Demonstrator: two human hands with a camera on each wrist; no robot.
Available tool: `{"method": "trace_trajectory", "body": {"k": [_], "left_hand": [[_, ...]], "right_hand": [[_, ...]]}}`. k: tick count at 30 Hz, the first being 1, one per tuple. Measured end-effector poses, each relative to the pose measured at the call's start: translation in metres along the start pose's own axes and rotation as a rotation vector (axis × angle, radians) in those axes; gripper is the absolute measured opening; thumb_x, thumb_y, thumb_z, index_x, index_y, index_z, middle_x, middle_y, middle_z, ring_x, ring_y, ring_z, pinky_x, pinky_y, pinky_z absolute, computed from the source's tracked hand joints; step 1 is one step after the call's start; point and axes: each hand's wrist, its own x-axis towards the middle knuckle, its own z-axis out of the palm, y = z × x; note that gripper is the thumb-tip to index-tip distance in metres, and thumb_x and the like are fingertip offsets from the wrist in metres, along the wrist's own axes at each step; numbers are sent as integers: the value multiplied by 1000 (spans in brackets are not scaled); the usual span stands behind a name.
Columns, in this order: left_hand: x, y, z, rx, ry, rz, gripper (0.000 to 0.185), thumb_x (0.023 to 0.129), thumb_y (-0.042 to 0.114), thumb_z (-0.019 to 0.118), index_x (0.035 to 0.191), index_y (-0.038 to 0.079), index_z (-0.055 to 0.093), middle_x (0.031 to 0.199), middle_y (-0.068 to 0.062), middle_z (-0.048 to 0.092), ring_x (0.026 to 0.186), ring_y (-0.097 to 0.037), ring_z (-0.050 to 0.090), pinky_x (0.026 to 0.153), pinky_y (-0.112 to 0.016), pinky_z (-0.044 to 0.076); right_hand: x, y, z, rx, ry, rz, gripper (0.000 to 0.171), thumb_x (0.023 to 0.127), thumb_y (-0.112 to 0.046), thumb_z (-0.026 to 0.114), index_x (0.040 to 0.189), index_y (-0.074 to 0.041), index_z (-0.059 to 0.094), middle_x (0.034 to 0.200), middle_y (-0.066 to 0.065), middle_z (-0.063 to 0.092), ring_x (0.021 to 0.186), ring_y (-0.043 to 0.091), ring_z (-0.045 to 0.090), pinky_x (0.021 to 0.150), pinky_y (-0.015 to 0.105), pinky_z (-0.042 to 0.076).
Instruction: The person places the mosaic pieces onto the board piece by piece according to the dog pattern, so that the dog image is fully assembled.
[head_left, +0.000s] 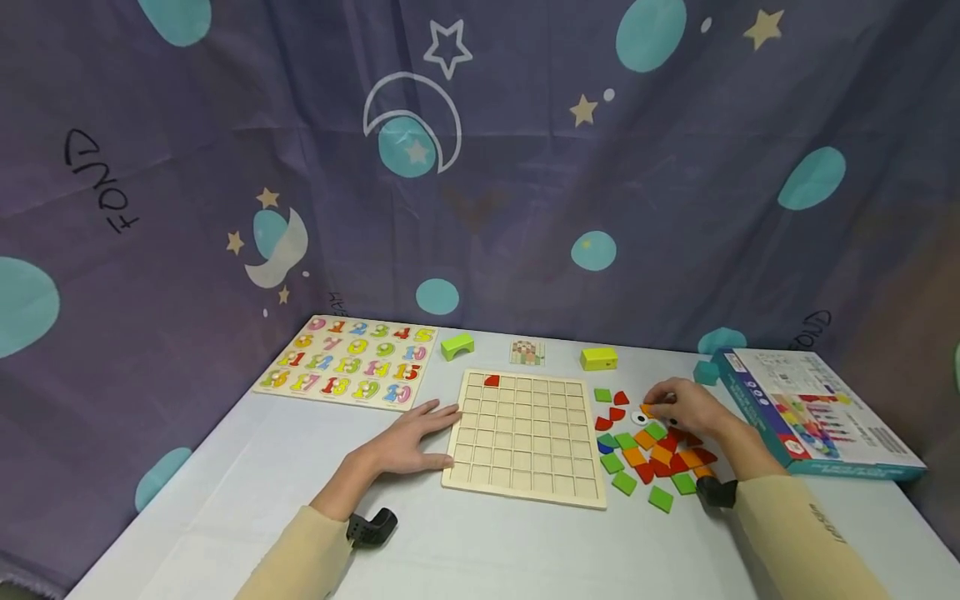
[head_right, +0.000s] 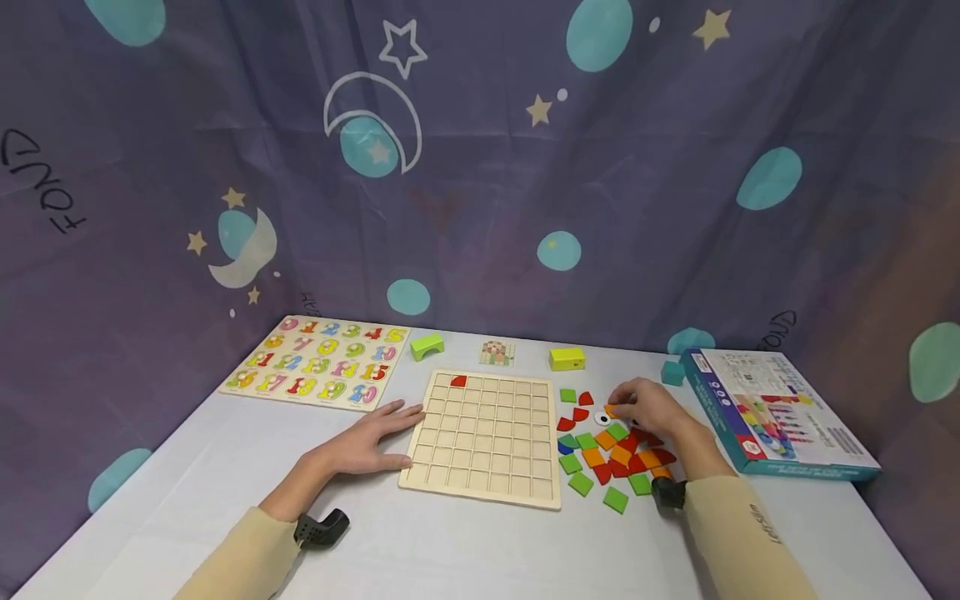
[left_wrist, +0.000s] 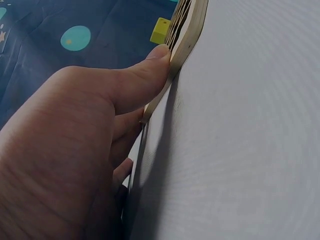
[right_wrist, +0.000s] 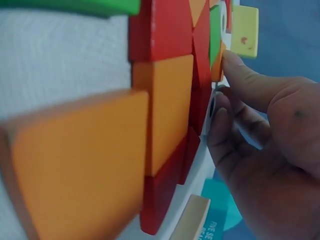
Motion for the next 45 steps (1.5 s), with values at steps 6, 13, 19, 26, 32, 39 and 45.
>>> {"method": "trace_trajectory", "body": {"k": [6, 13, 19, 26, 32, 39, 45], "left_hand": [[-2, 1, -1, -6, 1, 8, 76, 89, 46, 72, 154, 17, 46, 161, 4, 35, 152, -33, 17, 117, -61, 19], [-5, 0, -2, -6, 6, 7, 75, 90, 47, 72, 154, 16, 45, 161, 3, 35, 152, -34, 17, 117, -62, 18], [-3, 0, -2, -14, 4, 14, 76, 90, 48, 72, 154, 16, 46, 161, 3, 35, 152, -35, 16, 117, -63, 17], [-5, 0, -3, -8, 4, 11, 76, 89, 47, 72, 154, 16, 46, 161, 4, 35, 151, -34, 17, 117, -63, 18], [-5, 0, -3, -13, 6, 7, 76, 89, 46, 72, 154, 16, 46, 161, 4, 35, 151, -34, 17, 117, -63, 18], [-3, 0, -1, -13, 1, 2, 76, 89, 47, 72, 154, 17, 46, 161, 5, 35, 152, -32, 16, 117, -63, 18], [-1, 1, -1, -17, 6, 9, 76, 89, 48, 72, 154, 18, 47, 161, 6, 35, 152, -32, 17, 117, -62, 18]], "right_hand": [[1, 1, 0, 23, -5, 42, 22, 96, -13, 70, 115, -1, 68, 109, 16, 62, 96, 31, 56, 88, 46, 54], [2, 0, 1, 4, -19, 27, 26, 94, -15, 74, 114, 0, 68, 105, 13, 62, 93, 28, 56, 86, 44, 54], [2, -1, 1, 14, -9, 19, 16, 94, -13, 73, 104, -4, 65, 95, 9, 59, 86, 26, 54, 75, 34, 52], [6, -18, 5, 55, 92, -15, 14, 98, -14, 67, 107, -2, 66, 96, 10, 61, 85, 27, 54, 74, 35, 53], [22, -51, 20, 56, 139, -38, 14, 99, -15, 67, 106, -3, 68, 101, 11, 64, 90, 28, 57, 79, 35, 53], [39, -86, 39, 74, 153, -175, 12, 99, -9, 65, 105, -1, 71, 102, 13, 66, 88, 29, 63, 75, 38, 56], [48, -108, 58, 114, 147, -230, 9, 100, -7, 64, 105, -3, 70, 102, 10, 65, 90, 27, 64, 81, 41, 55]]}}
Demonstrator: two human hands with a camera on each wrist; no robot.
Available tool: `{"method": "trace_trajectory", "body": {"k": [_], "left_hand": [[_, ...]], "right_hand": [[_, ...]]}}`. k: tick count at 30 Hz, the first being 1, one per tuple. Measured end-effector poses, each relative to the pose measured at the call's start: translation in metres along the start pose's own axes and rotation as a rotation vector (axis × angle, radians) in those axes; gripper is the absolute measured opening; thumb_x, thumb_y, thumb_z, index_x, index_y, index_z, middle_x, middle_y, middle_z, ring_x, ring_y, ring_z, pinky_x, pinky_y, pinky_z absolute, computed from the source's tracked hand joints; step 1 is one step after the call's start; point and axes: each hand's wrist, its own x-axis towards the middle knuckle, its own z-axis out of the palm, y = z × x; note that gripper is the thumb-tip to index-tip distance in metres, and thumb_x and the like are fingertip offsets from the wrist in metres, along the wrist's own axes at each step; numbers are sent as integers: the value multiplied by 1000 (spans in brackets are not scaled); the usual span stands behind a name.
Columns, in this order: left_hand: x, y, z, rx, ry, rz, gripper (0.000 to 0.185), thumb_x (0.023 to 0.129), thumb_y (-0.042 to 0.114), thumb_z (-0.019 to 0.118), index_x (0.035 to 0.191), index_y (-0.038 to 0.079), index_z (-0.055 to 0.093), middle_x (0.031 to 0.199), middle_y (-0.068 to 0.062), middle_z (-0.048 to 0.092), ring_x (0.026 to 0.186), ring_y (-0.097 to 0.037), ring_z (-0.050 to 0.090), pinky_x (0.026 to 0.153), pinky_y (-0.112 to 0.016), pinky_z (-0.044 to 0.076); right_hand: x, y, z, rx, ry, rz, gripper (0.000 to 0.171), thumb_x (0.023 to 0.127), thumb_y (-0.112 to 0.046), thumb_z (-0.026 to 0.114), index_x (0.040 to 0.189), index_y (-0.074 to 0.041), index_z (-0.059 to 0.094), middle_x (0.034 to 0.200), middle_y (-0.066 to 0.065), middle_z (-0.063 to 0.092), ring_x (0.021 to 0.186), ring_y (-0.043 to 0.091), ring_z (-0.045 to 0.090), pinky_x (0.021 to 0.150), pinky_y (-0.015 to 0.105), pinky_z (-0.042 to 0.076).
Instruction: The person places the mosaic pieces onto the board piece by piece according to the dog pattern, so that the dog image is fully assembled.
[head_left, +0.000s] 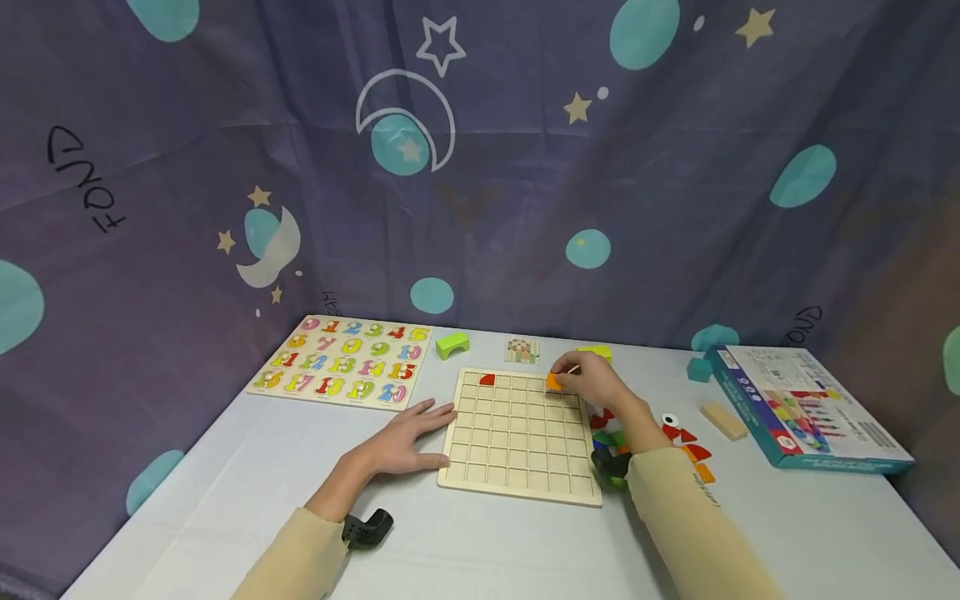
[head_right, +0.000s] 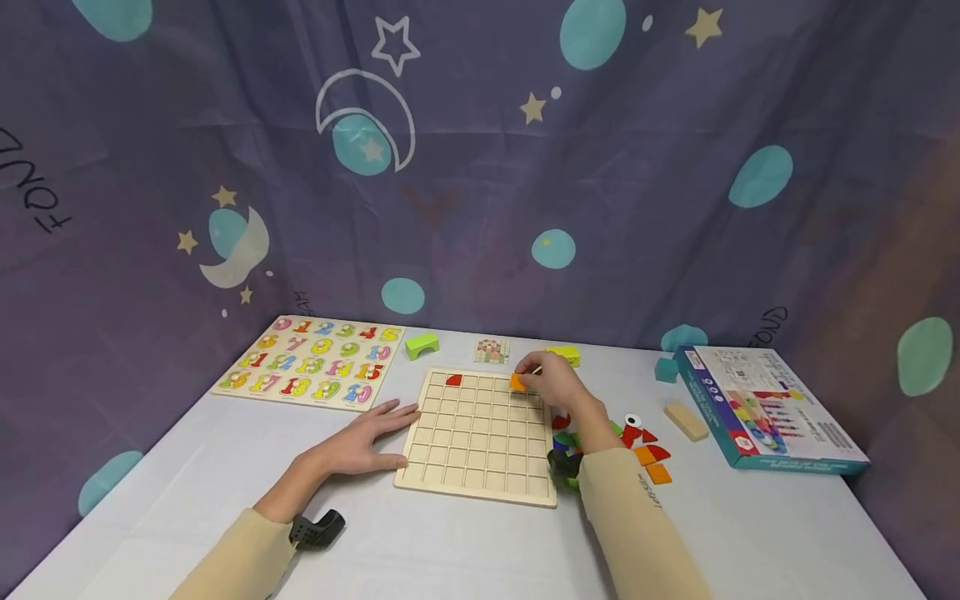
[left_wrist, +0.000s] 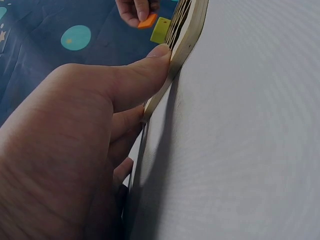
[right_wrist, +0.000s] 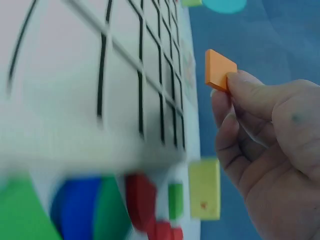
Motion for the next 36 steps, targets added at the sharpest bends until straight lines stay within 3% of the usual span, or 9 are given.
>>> {"method": "trace_trajectory", "body": {"k": [9, 17, 36], "left_hand": [[-1, -1, 0, 11, -2, -5, 76, 90, 47, 72, 154, 17, 46, 161, 5, 35, 152, -32, 16, 117, -62, 18], [-1, -1, 1, 8, -3, -7, 75, 89, 47, 72, 154, 18, 46, 161, 5, 35, 152, -32, 17, 117, -61, 18], [1, 0, 2, 8, -2, -17, 75, 89, 48, 72, 154, 19, 46, 161, 6, 35, 152, -32, 17, 117, -61, 19]], "right_hand": [[23, -16, 32, 44, 2, -60, 8, 99, -2, 64, 103, -2, 70, 100, 10, 66, 90, 27, 65, 73, 36, 54], [39, -24, 56, 21, -9, -49, 9, 98, -1, 64, 104, -2, 70, 100, 9, 66, 91, 27, 64, 74, 35, 55], [48, -29, 71, -91, -4, -80, 13, 95, -2, 68, 105, 0, 75, 103, 11, 71, 98, 29, 65, 87, 40, 54]]}}
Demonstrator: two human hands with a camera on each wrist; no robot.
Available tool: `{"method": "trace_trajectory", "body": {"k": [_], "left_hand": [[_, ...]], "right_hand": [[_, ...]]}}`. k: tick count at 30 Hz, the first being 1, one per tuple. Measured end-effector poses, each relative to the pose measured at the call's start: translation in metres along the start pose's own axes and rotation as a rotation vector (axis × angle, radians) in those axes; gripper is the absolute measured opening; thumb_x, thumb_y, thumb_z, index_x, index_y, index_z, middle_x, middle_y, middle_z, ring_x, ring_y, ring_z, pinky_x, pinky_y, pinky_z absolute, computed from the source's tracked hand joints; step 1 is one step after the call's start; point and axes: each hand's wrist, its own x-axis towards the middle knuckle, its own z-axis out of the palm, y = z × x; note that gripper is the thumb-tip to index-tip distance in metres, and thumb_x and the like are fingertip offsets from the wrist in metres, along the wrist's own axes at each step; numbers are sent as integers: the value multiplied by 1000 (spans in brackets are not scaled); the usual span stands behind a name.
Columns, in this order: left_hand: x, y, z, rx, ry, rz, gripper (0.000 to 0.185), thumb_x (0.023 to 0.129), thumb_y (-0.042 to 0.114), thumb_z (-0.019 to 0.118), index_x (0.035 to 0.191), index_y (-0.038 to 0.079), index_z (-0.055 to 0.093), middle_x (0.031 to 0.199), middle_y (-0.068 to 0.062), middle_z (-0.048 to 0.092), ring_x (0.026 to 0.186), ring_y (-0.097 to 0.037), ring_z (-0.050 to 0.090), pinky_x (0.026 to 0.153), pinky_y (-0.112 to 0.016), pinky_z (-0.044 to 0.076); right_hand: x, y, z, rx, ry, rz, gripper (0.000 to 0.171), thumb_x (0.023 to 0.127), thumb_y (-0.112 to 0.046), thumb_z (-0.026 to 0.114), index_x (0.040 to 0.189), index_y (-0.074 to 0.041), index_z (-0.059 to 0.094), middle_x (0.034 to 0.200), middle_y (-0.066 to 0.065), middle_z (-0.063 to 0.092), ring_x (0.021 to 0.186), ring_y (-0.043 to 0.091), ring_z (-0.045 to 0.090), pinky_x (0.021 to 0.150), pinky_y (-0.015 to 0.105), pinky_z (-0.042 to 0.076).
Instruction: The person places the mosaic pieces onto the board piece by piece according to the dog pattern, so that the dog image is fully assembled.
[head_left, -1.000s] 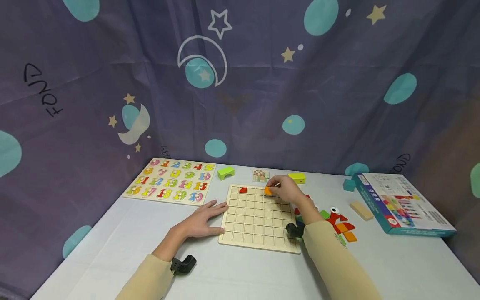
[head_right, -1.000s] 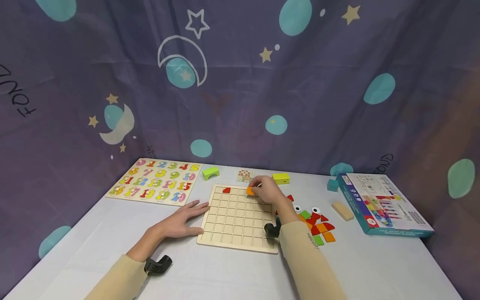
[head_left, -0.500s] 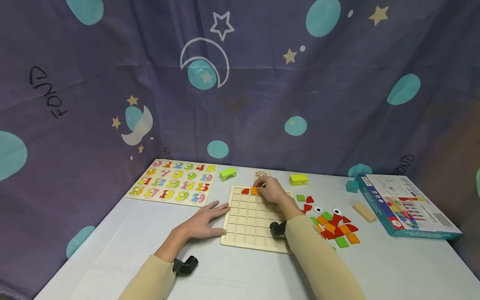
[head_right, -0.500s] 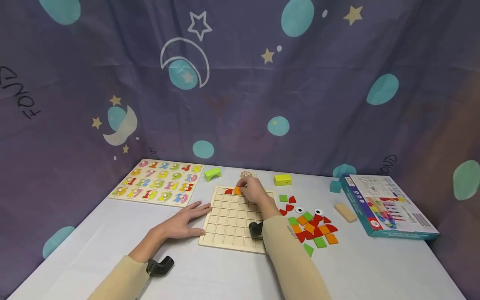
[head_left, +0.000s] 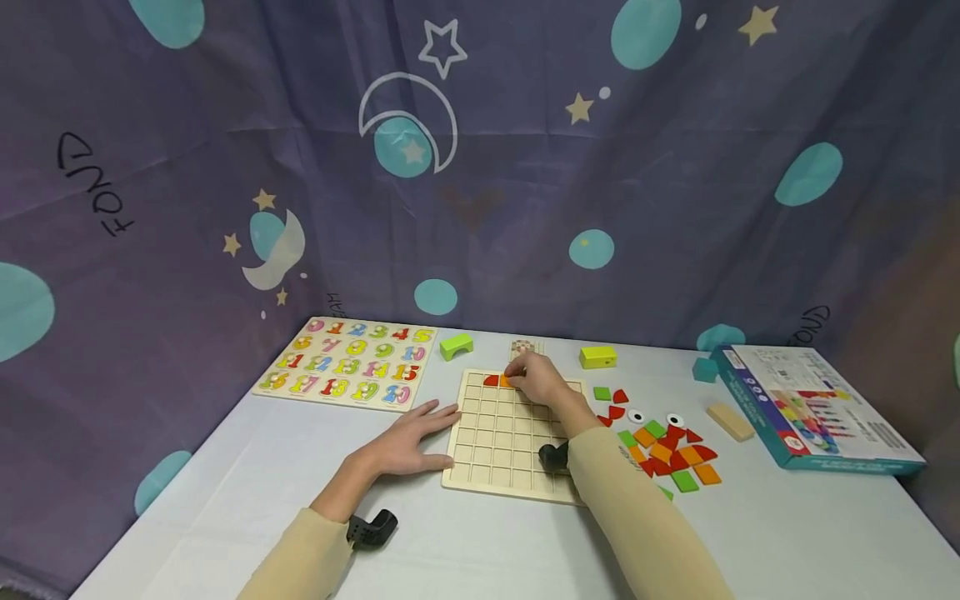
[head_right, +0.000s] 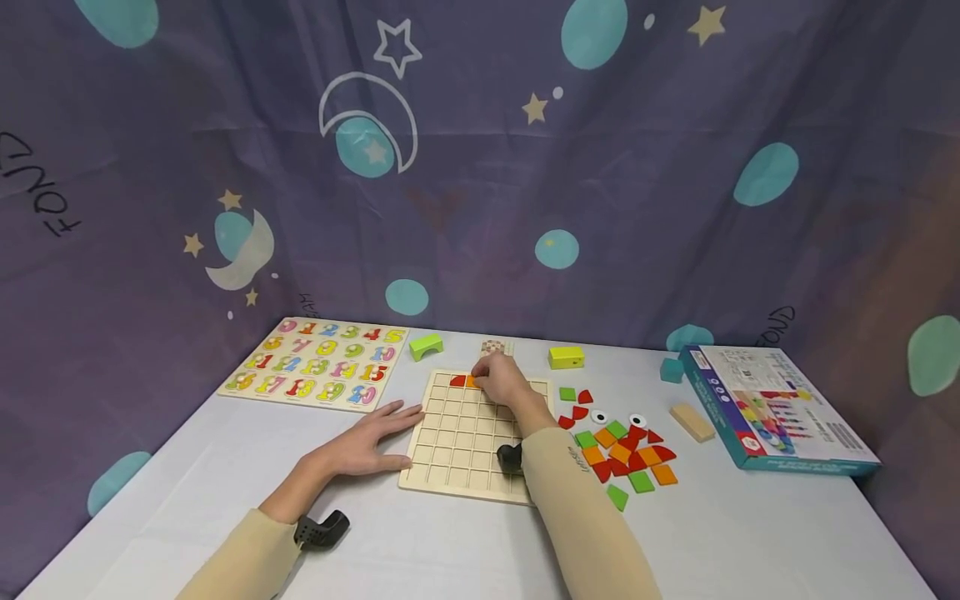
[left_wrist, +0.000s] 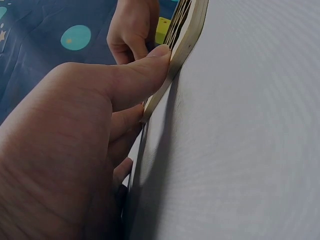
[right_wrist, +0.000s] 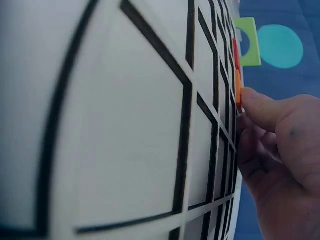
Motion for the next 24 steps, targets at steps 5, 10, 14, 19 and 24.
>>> {"method": "trace_trajectory", "body": {"k": [5, 10, 14, 19, 24], "left_hand": [[0, 0, 0, 1, -3, -7, 75, 89, 48, 72, 154, 20, 46, 161, 7, 35, 152, -31, 17, 117, -61, 19], [0, 0, 2, 2, -4, 0, 75, 89, 48, 72, 154, 20, 46, 161, 7, 35, 152, -30, 16, 117, -60, 19], [-1, 0, 1, 5, -7, -1, 75, 89, 47, 72, 154, 19, 46, 161, 7, 35, 152, -31, 17, 118, -61, 19], [-1, 0, 0, 7, -9, -7, 75, 89, 47, 72, 154, 20, 46, 161, 8, 35, 152, -30, 16, 118, -60, 19], [-1, 0, 0, 1, -8, -5, 75, 89, 48, 72, 154, 19, 46, 161, 7, 35, 152, -31, 16, 118, -61, 18]], "right_hand": [[-3, 2, -5, -2, -36, 5, 19, 95, -5, 69, 113, 0, 74, 108, 12, 69, 101, 30, 65, 87, 40, 55], [-15, 12, -28, 44, -59, 14, 26, 98, -10, 68, 120, 2, 70, 109, 13, 66, 99, 31, 65, 77, 38, 57], [-28, 25, -52, 52, -51, 15, 26, 99, -9, 66, 121, 3, 69, 109, 15, 66, 96, 30, 65, 74, 37, 57], [-46, 47, -78, 26, -24, 36, 25, 99, -11, 66, 119, 2, 70, 110, 16, 66, 94, 31, 66, 75, 39, 56], [-61, 68, -95, 18, -31, 106, 23, 97, -11, 68, 116, 3, 71, 109, 17, 66, 96, 34, 64, 77, 39, 57]]}}
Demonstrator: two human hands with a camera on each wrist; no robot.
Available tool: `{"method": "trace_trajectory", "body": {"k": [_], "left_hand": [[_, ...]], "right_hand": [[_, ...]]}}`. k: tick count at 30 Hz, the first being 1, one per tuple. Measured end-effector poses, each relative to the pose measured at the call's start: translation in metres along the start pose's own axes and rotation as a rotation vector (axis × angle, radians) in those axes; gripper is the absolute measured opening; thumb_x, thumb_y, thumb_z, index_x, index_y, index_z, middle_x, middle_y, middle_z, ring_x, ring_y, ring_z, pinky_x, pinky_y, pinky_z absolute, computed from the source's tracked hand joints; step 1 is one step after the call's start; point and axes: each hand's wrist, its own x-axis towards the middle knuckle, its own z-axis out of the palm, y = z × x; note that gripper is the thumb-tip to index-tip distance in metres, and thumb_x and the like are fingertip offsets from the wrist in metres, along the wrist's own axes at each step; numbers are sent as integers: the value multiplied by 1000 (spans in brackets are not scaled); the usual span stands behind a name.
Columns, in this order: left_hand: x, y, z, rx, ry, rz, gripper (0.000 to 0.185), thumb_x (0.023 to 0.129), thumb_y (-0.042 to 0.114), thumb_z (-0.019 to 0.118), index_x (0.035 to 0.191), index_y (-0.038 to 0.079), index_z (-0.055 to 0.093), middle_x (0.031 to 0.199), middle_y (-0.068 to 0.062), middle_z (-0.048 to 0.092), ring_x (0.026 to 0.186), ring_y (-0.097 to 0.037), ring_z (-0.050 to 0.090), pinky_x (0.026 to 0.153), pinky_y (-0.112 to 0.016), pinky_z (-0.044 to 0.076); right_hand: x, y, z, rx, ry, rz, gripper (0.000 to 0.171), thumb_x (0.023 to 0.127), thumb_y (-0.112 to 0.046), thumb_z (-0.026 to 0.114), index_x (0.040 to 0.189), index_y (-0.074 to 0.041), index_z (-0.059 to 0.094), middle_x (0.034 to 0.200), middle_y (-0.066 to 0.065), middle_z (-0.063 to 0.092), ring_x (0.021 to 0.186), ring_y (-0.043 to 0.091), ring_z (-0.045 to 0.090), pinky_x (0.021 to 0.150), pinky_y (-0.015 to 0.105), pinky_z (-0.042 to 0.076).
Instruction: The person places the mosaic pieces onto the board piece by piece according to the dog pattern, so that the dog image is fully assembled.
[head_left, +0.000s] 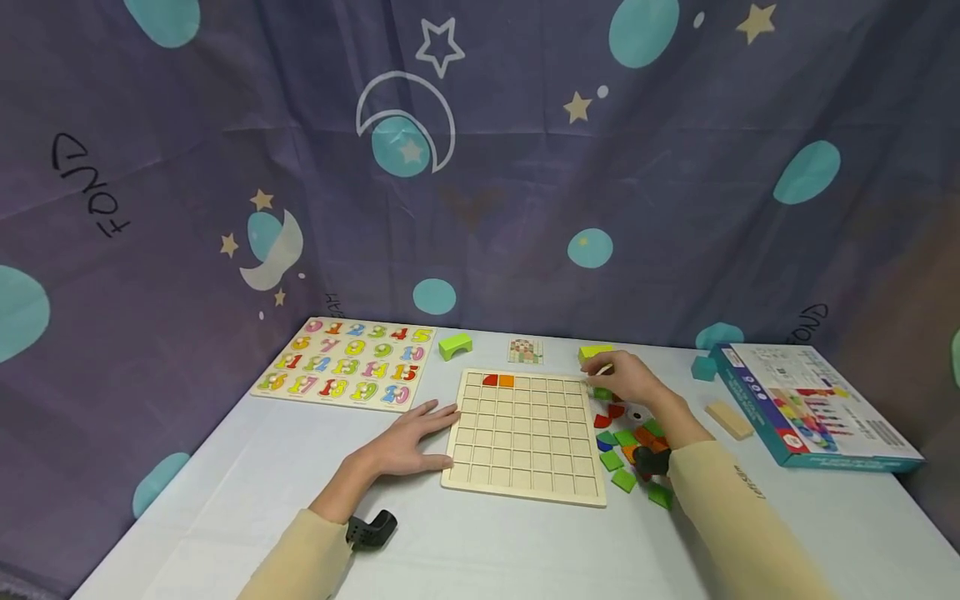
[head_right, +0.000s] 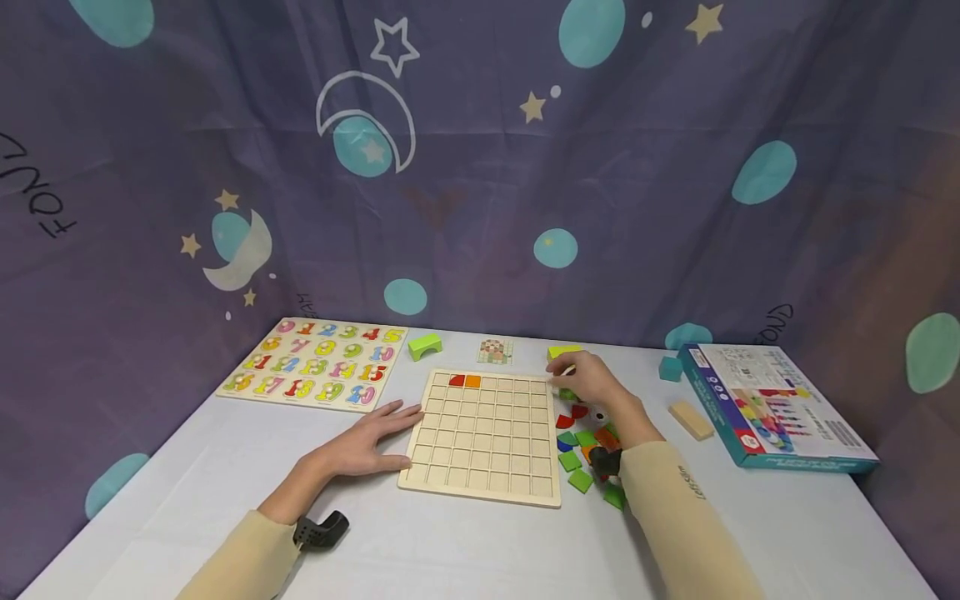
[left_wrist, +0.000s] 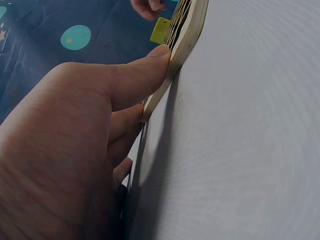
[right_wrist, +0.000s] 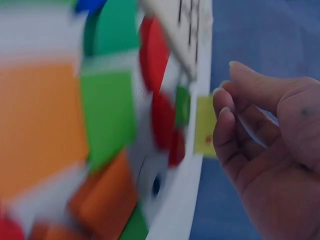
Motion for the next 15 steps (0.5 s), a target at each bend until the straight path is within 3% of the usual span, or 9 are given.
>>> {"method": "trace_trajectory", "body": {"k": [7, 15], "left_hand": [[0, 1, -1, -3, -4, 0, 75, 89, 48, 72, 154, 19, 46, 161, 7, 35, 152, -31, 16, 118, -61, 18], [0, 0, -1, -8, 5, 1, 76, 89, 48, 72, 154, 20, 47, 161, 7, 35, 152, -31, 17, 117, -61, 18]], "right_hand": [[-13, 23, -12, -18, -68, 166, 22, 96, -7, 68, 116, 0, 70, 110, 14, 65, 98, 31, 59, 85, 40, 57], [-23, 35, -18, -113, -118, 155, 25, 91, -1, 72, 117, 0, 71, 109, 15, 66, 96, 32, 56, 93, 49, 53]]}}
